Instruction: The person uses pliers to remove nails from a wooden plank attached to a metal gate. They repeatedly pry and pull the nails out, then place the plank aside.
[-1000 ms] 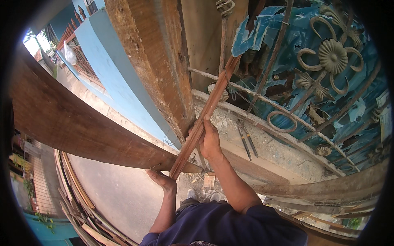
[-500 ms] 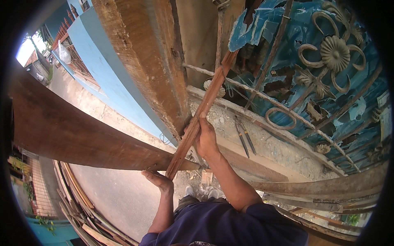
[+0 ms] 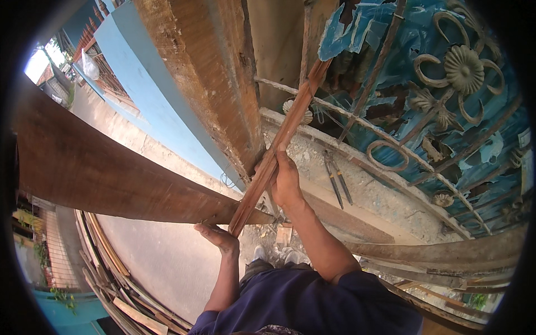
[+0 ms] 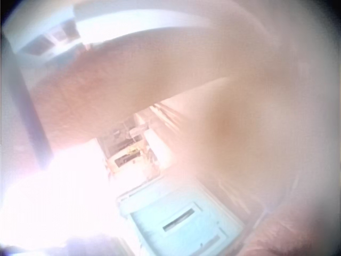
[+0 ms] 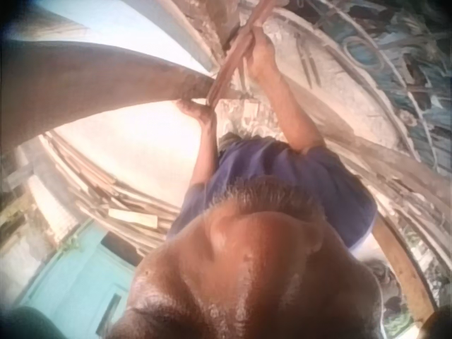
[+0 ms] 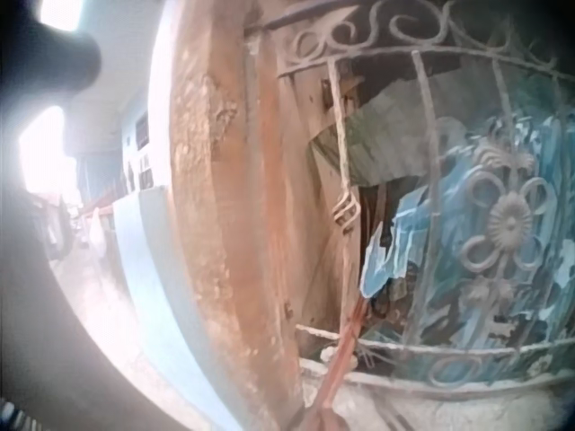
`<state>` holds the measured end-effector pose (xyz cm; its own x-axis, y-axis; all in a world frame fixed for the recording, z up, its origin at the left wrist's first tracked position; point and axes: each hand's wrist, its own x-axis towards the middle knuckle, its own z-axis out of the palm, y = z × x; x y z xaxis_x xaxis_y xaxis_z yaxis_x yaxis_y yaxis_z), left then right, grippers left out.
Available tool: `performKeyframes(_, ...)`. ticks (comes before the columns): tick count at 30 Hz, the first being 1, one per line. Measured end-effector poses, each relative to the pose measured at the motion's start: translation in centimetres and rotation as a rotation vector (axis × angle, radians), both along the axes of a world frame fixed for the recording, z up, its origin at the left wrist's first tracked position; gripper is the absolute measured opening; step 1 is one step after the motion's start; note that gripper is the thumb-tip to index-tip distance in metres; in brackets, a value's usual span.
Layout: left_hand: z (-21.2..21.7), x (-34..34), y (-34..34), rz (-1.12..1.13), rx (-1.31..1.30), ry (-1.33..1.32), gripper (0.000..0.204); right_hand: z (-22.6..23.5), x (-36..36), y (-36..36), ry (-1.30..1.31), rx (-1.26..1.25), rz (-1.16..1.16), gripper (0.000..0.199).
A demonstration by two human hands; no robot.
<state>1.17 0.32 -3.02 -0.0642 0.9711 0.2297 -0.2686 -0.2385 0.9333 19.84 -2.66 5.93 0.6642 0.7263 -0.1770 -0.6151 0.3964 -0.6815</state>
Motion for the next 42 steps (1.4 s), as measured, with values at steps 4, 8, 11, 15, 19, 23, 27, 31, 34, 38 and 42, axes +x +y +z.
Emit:
performKeyframes(4, 0.1, 0.0, 0.2, -0.009, 0.017, -0.021, 0.068, -0.5, 0.1, 0.2, -0.009, -0.005, -0.01, 0.048)
performKeyframes(8, 0.5, 0.2, 0.1, -0.017, 0.028, -0.011, 0.07, 0.3, -0.2, 0.0, -0.005, -0.035, -0.006, 0.05)
performKeyframes(11, 0.6, 0.2, 0.0, -0.028, 0.027, 0.001, 0.071, 0.3, -0.1, 0.0, -0.025, -0.033, 0.007, 0.051)
performKeyframes(15, 0.5, -0.1, 0.2, -0.055, 0.033, 0.008, 0.073, 0.0, 0.0, 0.1, -0.039, -0.059, -0.004, 0.052)
performKeyframes(19, 0.8, 0.5, 0.3, 0.023, 0.007, 0.027, 0.088, -0.1, 0.0, 0.1, -0.061, -0.047, -0.013, 0.052)
performKeyframes(23, -0.2, 0.3, 0.7, 0.039, 0.008, 0.021, 0.09, 0.1, -0.1, 0.0, -0.066, -0.043, 0.018, 0.052)
performKeyframes(27, 1.8, 0.8, 0.6, 0.029, 0.088, 0.052, 0.086, 0.3, -0.1, -0.4, -0.091, -0.041, 0.046, 0.054)
performKeyframes(31, 2.7, 0.8, 0.5, 0.012, 0.123, 0.051, 0.085, -0.5, 0.2, -0.7, -0.096, 0.0, 0.072, 0.054)
performKeyframes(34, 2.5, 0.8, 0.6, 0.017, 0.117, 0.042, 0.084, -1.1, 0.3, -1.0, -0.179, -0.053, 0.047, 0.054)
performKeyframes(38, 2.7, 0.6, 0.5, 0.026, 0.132, 0.094, 0.083, -1.7, 0.7, -0.7, -0.195, -0.098, -0.028, 0.057)
performKeyframes(42, 2.4, 0.4, 0.5, 0.026, 0.085, 0.094, 0.082, 1.0, -0.3, -0.1, -0.207, -0.225, -0.088, 0.063)
